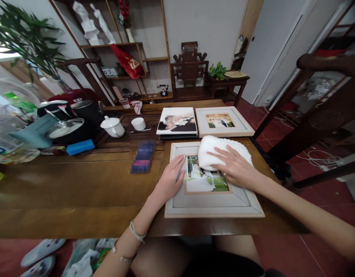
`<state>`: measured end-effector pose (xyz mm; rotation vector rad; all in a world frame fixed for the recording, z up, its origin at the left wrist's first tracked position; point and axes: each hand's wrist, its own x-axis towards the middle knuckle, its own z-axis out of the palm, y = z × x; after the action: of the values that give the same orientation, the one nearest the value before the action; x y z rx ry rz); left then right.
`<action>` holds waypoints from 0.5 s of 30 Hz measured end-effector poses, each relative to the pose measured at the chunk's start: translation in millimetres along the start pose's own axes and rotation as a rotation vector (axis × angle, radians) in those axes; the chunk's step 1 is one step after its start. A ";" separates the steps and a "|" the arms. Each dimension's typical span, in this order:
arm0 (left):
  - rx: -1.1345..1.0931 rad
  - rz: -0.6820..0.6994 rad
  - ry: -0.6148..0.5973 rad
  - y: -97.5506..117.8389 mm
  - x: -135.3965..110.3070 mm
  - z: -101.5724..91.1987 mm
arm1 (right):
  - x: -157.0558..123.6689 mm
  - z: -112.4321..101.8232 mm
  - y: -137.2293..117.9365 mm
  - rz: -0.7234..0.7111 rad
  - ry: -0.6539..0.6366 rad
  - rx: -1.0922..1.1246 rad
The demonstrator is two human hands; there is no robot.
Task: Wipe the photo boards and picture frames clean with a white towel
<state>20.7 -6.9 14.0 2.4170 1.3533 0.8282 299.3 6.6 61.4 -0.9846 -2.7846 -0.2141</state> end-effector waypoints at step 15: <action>0.010 0.005 0.011 -0.4 -0.6 2.5 | -21.9 -29.8 -58.2 -0.190 -0.239 0.245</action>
<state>21.6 -7.1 11.7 2.4277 1.3589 0.8393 282.8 -57.3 81.3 -0.7301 -3.0254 0.2317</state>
